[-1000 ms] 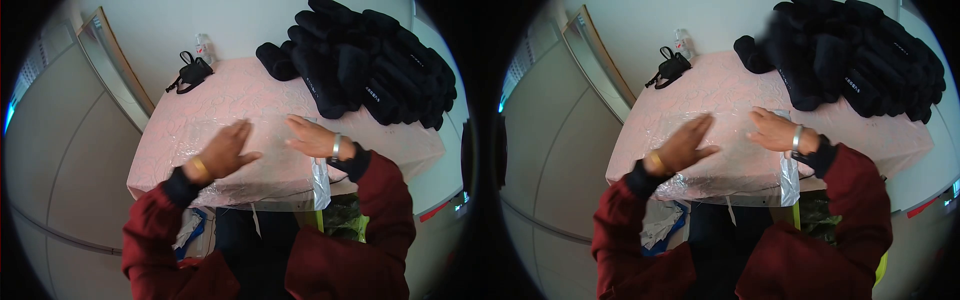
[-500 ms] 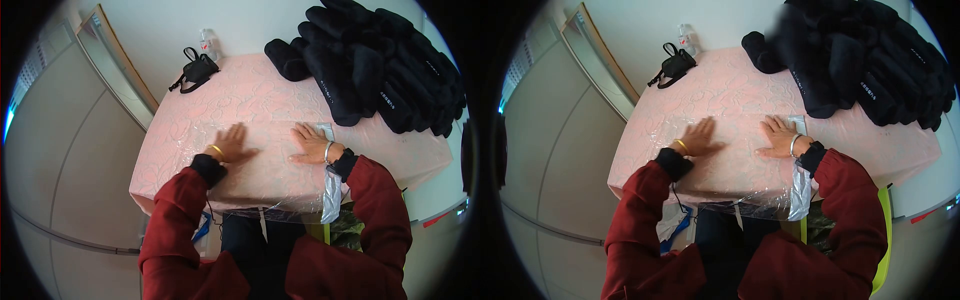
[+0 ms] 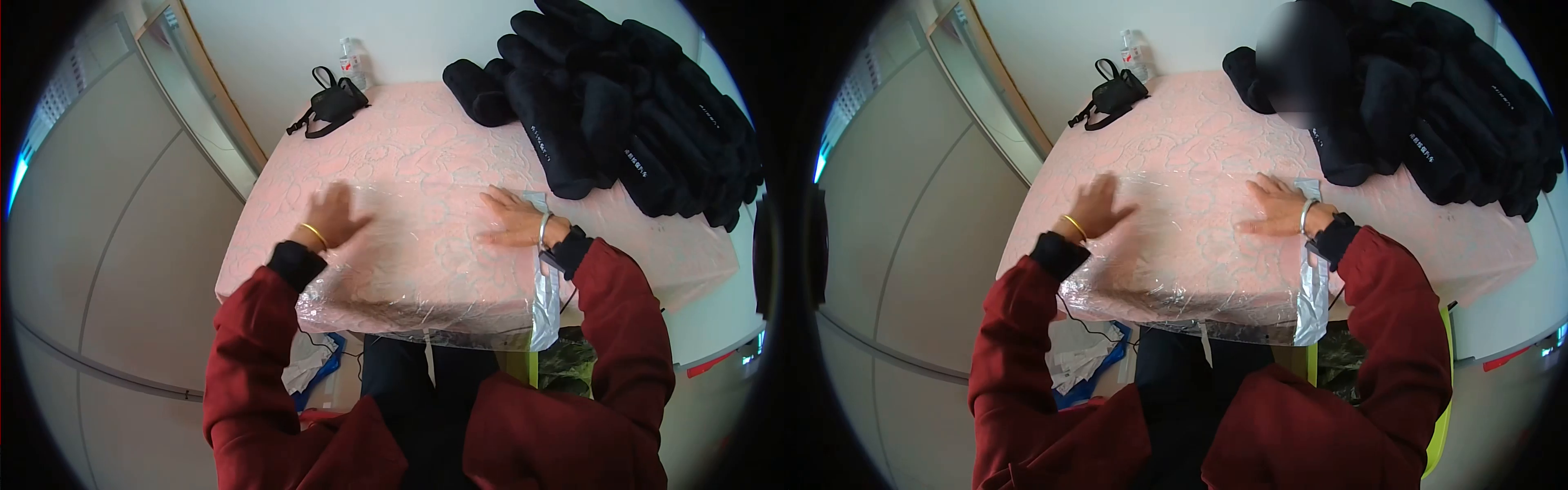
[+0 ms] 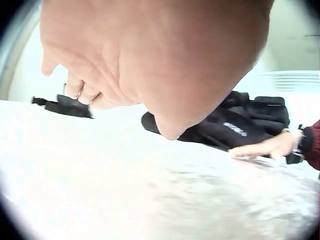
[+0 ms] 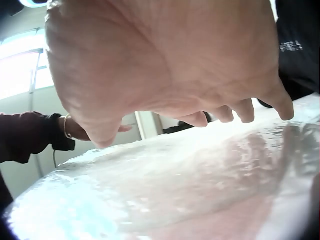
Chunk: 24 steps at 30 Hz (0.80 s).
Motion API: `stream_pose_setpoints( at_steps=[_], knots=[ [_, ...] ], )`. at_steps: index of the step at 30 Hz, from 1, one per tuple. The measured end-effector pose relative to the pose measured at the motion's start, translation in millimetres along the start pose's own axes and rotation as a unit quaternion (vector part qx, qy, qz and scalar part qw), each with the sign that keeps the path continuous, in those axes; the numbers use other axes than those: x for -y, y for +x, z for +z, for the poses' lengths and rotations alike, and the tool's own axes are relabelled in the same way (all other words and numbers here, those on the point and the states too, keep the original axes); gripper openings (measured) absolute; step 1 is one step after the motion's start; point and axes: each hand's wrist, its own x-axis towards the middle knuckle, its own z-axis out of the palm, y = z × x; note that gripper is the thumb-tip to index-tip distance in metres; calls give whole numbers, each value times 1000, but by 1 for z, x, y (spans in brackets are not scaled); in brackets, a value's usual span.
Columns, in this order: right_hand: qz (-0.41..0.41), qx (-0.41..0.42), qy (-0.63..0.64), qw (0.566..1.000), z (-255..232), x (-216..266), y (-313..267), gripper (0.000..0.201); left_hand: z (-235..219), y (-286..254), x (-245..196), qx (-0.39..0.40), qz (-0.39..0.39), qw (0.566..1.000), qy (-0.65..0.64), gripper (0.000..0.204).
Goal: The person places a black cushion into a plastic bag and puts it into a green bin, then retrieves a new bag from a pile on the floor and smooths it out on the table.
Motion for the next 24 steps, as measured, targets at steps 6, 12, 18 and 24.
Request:
stream_pose_setpoints(
  at_steps=[6, 12, 18, 24],
  knots=[
    [-106, 28, -25, 994, 3, 66, -55, 110, 12, -47, -79, 40, 241, 969, -23, 94],
    [-109, 31, -82, 990, 28, 43, -86, 115, 10, -47, -14, 120, 85, 989, -16, 97],
    [-103, -38, -55, 992, 21, 32, -101, 98, 9, -44, 68, 101, -98, 989, -35, 92],
    [-25, -268, 144, 952, 21, 32, -133, 50, 30, -63, 101, -79, -121, 974, -173, 76]
  ],
)
